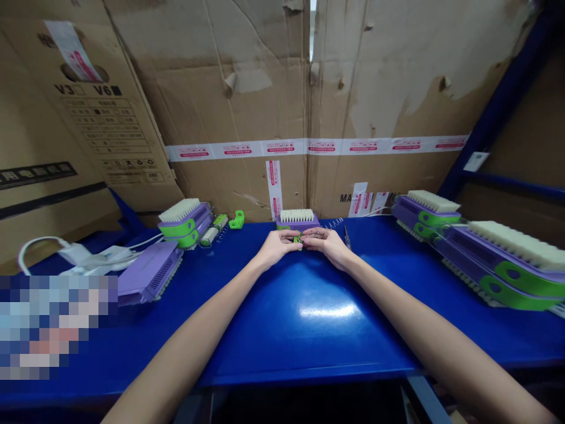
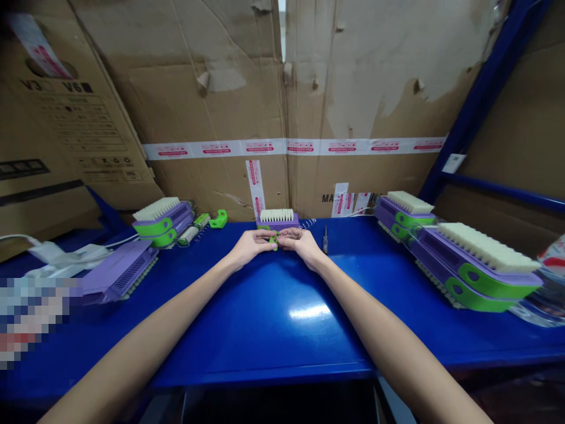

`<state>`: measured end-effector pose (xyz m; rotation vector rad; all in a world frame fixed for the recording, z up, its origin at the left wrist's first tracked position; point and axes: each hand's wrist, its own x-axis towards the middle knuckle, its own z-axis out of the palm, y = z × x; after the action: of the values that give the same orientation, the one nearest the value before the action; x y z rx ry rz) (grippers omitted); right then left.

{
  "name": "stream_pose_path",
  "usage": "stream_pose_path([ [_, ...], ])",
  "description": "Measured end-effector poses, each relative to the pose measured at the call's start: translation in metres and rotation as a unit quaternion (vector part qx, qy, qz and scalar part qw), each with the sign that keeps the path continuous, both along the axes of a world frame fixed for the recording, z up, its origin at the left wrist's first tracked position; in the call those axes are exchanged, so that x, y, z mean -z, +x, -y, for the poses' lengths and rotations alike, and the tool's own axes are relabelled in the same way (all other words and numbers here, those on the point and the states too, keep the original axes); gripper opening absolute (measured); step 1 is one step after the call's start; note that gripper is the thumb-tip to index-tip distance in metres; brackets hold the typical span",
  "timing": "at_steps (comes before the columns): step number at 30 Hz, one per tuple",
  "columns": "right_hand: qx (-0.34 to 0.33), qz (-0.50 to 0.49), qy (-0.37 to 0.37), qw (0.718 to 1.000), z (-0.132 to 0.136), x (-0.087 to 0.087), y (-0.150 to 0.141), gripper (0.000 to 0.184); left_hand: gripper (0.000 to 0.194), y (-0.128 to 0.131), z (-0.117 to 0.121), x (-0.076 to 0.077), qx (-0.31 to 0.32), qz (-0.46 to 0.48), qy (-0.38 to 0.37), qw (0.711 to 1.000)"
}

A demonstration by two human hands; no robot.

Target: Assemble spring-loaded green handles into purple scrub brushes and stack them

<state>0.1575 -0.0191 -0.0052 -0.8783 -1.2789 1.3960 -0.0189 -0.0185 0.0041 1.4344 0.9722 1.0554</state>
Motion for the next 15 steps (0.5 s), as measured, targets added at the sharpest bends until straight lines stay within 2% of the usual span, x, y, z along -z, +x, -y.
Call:
stream_pose_path([
  [5, -0.002, -0.011, -0.012, 1.000, 0.0003, -0.0009, 0.0003, 0.035, 0.049, -0.0001, -0.0002, 0.0002, 0.005, -0.007, -0.004, 1.000],
  [10, 0.000, 0.015, 0.024, 1.000, 0.0022, -0.0011, -0.0031, 0.043, 0.042, 0.0015, 0.0017, -0.0011, -0.008, -0.031, 0.006, 0.999],
  [15, 0.013, 0.026, 0.026, 0.999, 0.0026, -0.0022, -0.0075, 0.040, 0.032, 0.0061, -0.0005, 0.0024, -0.040, -0.038, 0.023, 0.998],
])
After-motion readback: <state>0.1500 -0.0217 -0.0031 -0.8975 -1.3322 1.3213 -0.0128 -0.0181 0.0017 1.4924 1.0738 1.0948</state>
